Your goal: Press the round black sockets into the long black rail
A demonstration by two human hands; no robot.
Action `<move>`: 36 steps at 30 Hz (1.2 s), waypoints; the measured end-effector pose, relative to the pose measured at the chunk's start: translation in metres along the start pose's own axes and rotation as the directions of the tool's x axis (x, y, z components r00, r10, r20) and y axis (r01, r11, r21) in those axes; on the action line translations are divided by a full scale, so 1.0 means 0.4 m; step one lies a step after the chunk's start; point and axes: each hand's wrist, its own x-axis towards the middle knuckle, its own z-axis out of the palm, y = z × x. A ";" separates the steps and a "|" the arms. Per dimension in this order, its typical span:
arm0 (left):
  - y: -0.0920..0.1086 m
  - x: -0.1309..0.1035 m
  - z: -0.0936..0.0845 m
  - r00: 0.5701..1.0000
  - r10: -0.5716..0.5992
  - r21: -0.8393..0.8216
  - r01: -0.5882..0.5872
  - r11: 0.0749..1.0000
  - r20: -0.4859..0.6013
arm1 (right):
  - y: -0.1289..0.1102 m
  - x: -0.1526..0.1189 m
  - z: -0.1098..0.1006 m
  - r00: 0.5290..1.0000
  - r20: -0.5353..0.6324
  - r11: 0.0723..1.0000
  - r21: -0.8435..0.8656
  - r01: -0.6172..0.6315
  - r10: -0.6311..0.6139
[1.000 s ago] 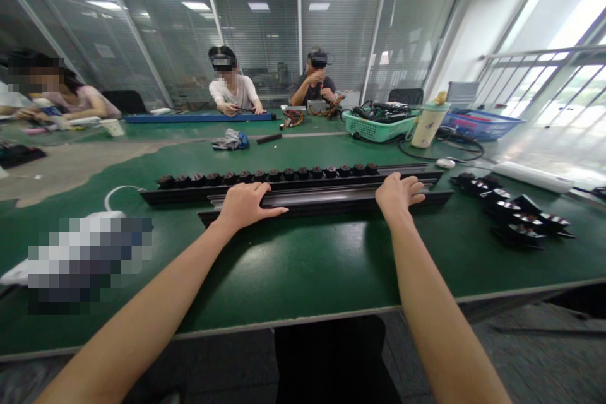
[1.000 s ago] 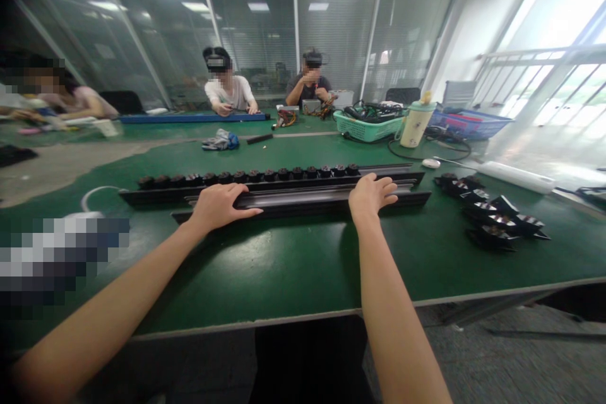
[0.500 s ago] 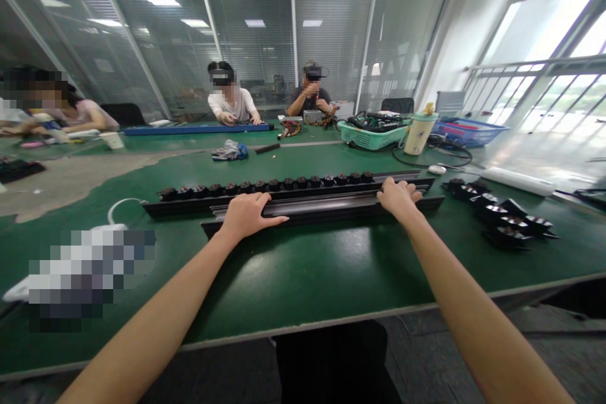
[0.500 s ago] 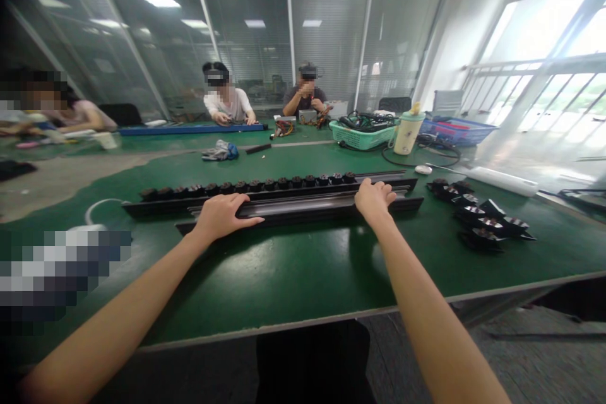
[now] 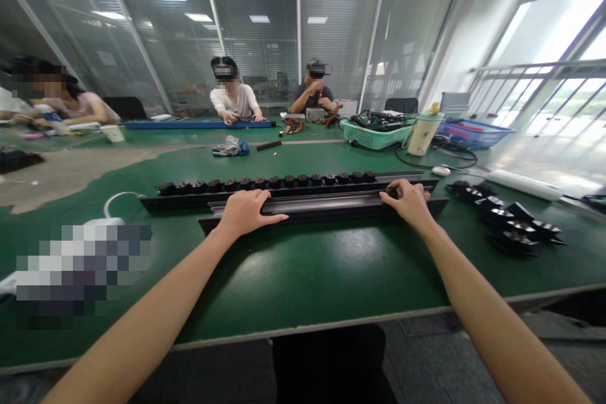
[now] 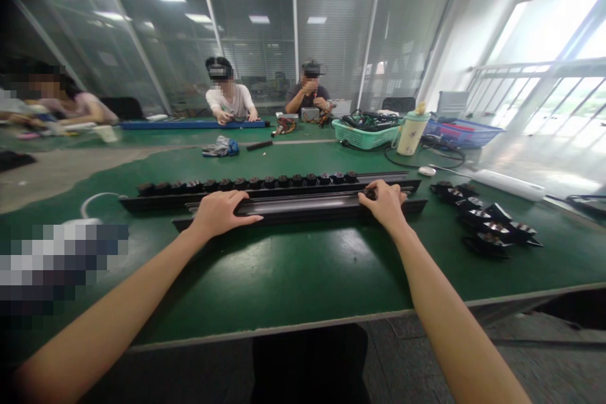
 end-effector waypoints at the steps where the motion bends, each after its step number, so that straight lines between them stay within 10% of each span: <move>1: 0.000 0.000 0.000 1.000 0.001 0.001 -0.001 1.000 0.003 | 0.001 0.001 0.001 1.000 0.001 1.000 -0.006 -0.007 0.007; 36: -0.001 0.002 -0.001 1.000 -0.009 0.009 0.009 1.000 0.021 | 0.013 -0.021 -0.044 0.992 0.014 0.982 -0.145 0.123 -0.122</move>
